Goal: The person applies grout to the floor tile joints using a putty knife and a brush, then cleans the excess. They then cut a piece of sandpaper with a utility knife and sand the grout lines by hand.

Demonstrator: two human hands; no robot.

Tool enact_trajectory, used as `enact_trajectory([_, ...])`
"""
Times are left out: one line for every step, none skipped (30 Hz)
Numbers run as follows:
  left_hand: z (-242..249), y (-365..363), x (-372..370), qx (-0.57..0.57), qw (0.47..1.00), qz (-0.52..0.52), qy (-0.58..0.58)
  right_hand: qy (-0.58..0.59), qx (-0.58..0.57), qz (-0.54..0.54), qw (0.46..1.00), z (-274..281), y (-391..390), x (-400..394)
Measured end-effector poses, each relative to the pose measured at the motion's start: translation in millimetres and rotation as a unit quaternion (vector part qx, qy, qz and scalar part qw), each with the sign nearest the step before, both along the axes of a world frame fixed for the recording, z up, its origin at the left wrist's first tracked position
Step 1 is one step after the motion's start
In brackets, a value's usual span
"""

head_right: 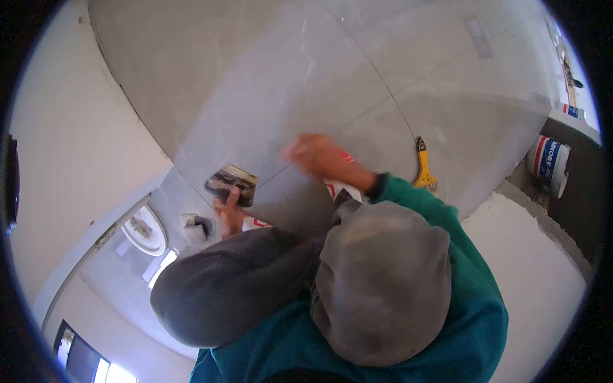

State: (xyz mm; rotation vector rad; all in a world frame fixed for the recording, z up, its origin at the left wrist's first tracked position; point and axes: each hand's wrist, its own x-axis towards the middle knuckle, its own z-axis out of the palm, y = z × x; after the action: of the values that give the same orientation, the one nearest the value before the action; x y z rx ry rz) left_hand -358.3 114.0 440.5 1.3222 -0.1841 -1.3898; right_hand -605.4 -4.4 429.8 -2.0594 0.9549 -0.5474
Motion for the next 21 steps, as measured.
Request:
enact_trajectory([3,4,11,0.007,1.000,0.004,0.001,0.028,0.030,-0.065,0.997,5,-10,-48])
enact_trajectory([7,3,22,0.021,1.000,0.007,-0.012,0.145,0.021,-0.249,0.957,12,-7,-84])
enact_trajectory([14,5,30,0.037,0.999,0.012,-0.028,0.226,-0.026,-0.241,0.943,-2,1,-149])
enact_trajectory([22,3,37,0.045,0.998,0.042,-0.009,0.279,0.023,-0.297,0.913,19,14,-188])
enact_trajectory([19,8,46,0.049,0.997,0.054,-0.015,0.429,0.026,-0.237,0.871,13,40,-242])
enact_trajectory([11,15,57,0.054,0.990,0.126,0.022,0.451,0.158,-0.212,0.852,18,59,-275])
enact_trajectory([2,23,66,0.057,0.977,0.196,0.060,0.431,0.195,-0.237,0.849,25,81,-272])
enact_trajectory([-7,31,74,0.098,0.964,0.239,0.070,0.410,0.234,-0.263,0.841,29,94,-268])
enact_trajectory([-8,34,78,0.101,0.962,0.245,0.066,0.410,0.236,-0.256,0.843,33,90,-256])
enact_trajectory([-8,36,85,0.077,0.971,0.208,0.086,0.420,0.275,-0.277,0.819,43,86,-238])
enact_trajectory([-8,39,87,0.055,0.978,0.169,0.106,0.431,0.314,-0.298,0.792,48,85,-230])
enact_trajectory([-6,42,90,0.059,0.978,0.172,0.104,0.432,0.319,-0.293,0.791,45,86,-235])
enact_trajectory([-4,42,95,0.044,0.984,0.164,0.057,0.405,0.298,-0.324,0.801,36,80,-244])
enact_trajectory([-3,41,98,0.027,0.987,0.156,0.009,0.378,0.276,-0.354,0.810,25,73,-251])
enact_trajectory([1,41,102,0.030,0.987,0.156,0.006,0.243,0.243,-0.380,0.859,31,53,-237])
enact_trajectory([7,41,106,0.011,0.981,0.193,0.023,0.105,0.207,-0.400,0.887,50,26,-211])
enact_trajectory([15,38,109,-0.010,0.973,0.227,0.039,0.003,0.228,-0.388,0.893,67,2,-173])
enact_trajectory([28,27,100,-0.003,0.962,0.273,0.019,-0.094,0.223,-0.368,0.898,68,-11,-143])
enact_trajectory([26,30,105,-0.001,0.963,0.269,0.017,-0.078,0.232,-0.304,0.921,57,-17,-118])
enact_trajectory([20,35,111,-0.010,0.959,0.280,0.046,-0.060,0.260,-0.205,0.942,42,-20,-80])
enact_trajectory([17,38,114,-0.020,0.953,0.292,0.077,-0.087,0.279,-0.152,0.944,15,-6,-42])
